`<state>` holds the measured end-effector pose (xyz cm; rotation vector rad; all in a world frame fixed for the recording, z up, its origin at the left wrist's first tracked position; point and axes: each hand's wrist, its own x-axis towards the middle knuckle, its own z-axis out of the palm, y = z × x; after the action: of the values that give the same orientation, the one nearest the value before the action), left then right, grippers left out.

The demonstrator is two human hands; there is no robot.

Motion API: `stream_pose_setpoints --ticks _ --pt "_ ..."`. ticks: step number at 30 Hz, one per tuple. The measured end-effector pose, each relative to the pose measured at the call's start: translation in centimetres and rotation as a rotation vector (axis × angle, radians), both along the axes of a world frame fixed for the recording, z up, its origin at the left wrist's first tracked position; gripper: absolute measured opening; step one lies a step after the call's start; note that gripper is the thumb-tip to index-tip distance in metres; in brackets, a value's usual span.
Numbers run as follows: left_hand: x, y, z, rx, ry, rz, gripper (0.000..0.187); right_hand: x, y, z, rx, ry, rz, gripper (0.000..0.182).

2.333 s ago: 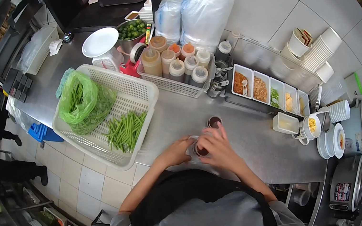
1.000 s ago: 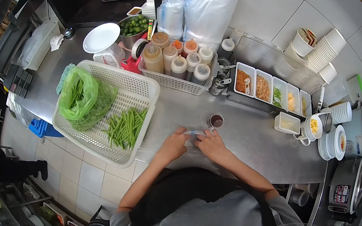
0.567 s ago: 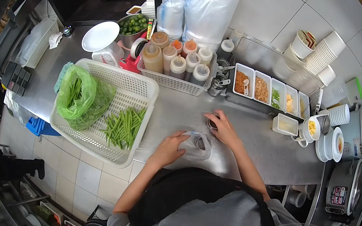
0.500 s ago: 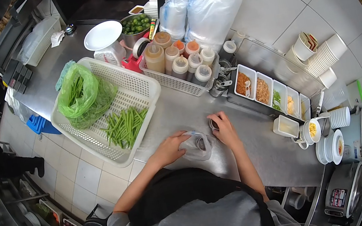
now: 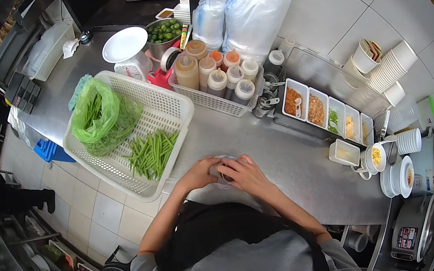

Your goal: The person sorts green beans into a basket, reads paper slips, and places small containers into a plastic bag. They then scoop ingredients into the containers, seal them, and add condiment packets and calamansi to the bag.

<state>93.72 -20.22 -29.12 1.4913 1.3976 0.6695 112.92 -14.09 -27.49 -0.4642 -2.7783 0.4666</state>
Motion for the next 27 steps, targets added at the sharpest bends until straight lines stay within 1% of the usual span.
stream_pose_setpoints --ticks 2,3,6,8,12,15,18,21,24,27 --pt "-0.1 -0.3 -1.7 0.085 0.024 0.027 0.061 0.0 0.1 -0.5 0.051 -0.020 -0.006 0.045" --pt "0.0 -0.4 -1.6 0.126 0.036 0.040 0.063 0.0 0.1 -0.8 0.075 -0.029 -0.010 0.038" --pt "0.0 -0.5 -0.7 0.109 0.057 0.016 0.065 -0.1 0.3 -2.2 0.062 -0.012 -0.001 0.035" --pt "0.1 -0.5 -0.2 0.129 0.019 0.012 0.065 0.0 0.4 -2.8 0.058 -0.029 -0.032 0.029" --pt "0.9 -0.6 2.4 0.116 0.006 -0.002 0.063 0.1 -0.1 -1.0 0.062 -0.083 -0.092 0.022" --pt "1.6 -0.6 4.7 0.130 0.014 0.017 0.059 0.3 -0.2 2.0 0.076 0.089 -0.146 0.019" --pt "2.1 -0.7 5.9 0.214 0.052 0.010 0.054 0.7 -0.7 4.6 0.189 0.098 -0.427 0.021" --pt "2.5 -1.0 5.9 0.226 0.074 -0.008 0.051 2.1 -0.5 3.9 -0.095 -0.053 -0.569 0.024" --pt "2.5 -0.9 6.6 0.182 0.044 0.008 0.052 3.1 0.5 5.3 -0.297 -0.125 -0.490 0.037" --pt "2.4 -0.8 9.3 0.129 -0.083 0.042 0.054 2.9 0.6 8.4 -0.309 0.017 -0.476 0.035"
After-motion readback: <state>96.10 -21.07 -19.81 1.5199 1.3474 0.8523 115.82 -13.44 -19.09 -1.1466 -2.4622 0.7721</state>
